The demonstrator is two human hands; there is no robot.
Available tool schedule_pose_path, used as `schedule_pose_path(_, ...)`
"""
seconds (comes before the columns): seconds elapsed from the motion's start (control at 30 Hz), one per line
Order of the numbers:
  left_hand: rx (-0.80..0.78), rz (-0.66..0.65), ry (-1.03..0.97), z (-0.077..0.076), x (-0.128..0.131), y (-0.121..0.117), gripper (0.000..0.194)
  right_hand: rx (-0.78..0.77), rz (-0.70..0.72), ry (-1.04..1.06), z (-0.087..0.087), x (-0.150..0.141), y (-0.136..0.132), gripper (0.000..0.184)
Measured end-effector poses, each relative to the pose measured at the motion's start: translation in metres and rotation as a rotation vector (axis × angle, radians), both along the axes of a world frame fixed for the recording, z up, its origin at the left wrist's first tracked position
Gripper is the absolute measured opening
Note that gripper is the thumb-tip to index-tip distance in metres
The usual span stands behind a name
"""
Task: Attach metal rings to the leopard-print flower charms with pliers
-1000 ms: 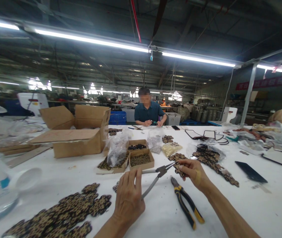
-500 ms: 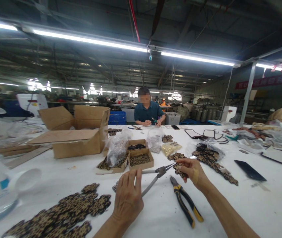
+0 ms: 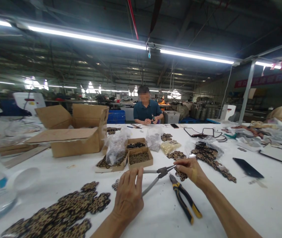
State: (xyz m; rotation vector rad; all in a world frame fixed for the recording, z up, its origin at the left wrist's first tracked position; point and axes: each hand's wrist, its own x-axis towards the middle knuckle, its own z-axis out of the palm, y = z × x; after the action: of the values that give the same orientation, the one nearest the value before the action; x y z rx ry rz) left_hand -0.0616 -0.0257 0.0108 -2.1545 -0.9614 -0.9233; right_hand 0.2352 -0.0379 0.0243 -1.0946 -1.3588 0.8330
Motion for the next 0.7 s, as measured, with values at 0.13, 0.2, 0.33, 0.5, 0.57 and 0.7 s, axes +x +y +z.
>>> schedule_pose_path(0.13, -0.008, -0.026, 0.024, 0.006, 0.000, -0.001, 0.082, -0.014, -0.005, -0.018, 0.002, 0.002, -0.002, 0.037)
schedule_pose_path(0.2, -0.032, -0.025, 0.043, 0.013, 0.001, -0.003, 0.083, -0.041, -0.003, -0.010, 0.002, 0.003, -0.002, 0.036)
schedule_pose_path(0.33, -0.074, -0.047, 0.075, 0.023, 0.003, -0.007, 0.085, -0.086, 0.007, 0.047, -0.005, 0.007, 0.001, 0.035)
schedule_pose_path(0.5, -0.133, -0.090, 0.036, 0.023, 0.008, -0.009, 0.050, -0.110, 0.003, 0.101, -0.011, 0.010, 0.006, 0.032)
schedule_pose_path(0.57, -0.145, -0.072, 0.037, 0.022, 0.009, -0.009, 0.040, -0.118, 0.000, 0.108, -0.011, 0.010, 0.007, 0.031)
schedule_pose_path(0.7, -0.120, -0.041, 0.084, 0.020, 0.013, -0.009, 0.031, -0.159, 0.004, 0.135, -0.013, 0.008, 0.008, 0.031)
